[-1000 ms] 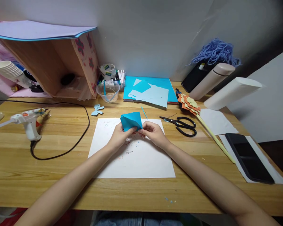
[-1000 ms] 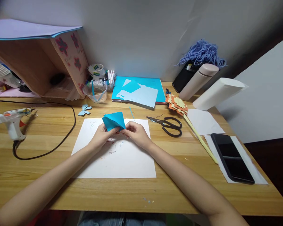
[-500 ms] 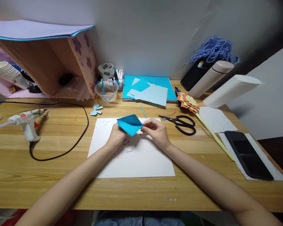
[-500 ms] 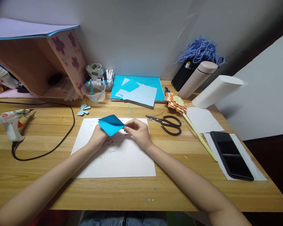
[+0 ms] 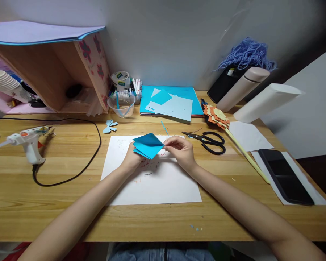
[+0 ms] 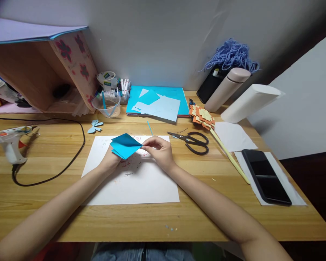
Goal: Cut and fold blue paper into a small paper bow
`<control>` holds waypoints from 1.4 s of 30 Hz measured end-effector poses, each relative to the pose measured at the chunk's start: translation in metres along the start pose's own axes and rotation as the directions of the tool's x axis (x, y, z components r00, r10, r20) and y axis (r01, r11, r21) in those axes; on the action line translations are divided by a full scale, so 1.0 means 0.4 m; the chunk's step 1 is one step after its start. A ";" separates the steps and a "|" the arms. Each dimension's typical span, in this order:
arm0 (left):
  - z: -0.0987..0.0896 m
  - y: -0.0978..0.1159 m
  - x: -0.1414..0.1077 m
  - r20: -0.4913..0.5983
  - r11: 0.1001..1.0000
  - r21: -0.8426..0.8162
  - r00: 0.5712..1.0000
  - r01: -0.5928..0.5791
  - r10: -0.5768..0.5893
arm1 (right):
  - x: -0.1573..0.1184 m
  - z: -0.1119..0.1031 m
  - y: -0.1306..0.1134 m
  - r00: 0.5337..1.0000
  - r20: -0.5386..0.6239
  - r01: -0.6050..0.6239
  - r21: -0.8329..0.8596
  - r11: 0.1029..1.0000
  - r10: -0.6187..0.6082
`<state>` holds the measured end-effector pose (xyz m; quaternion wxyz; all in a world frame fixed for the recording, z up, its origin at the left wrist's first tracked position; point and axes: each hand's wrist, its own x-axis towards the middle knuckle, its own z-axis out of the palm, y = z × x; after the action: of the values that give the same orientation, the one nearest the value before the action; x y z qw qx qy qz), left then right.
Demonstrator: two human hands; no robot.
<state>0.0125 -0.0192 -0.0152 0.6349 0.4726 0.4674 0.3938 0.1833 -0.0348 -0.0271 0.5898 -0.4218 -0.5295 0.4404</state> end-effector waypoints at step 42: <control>-0.010 0.007 0.012 0.016 0.969 0.220 0.993 -0.114 0.113 | 0.010 0.000 0.011 0.982 0.030 -0.183 -0.054 0.982 0.185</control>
<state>0.0095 -0.0130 -0.0139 0.5559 0.5667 0.4792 0.3744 0.1833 -0.0298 -0.0301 0.5264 -0.4759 -0.5095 0.4867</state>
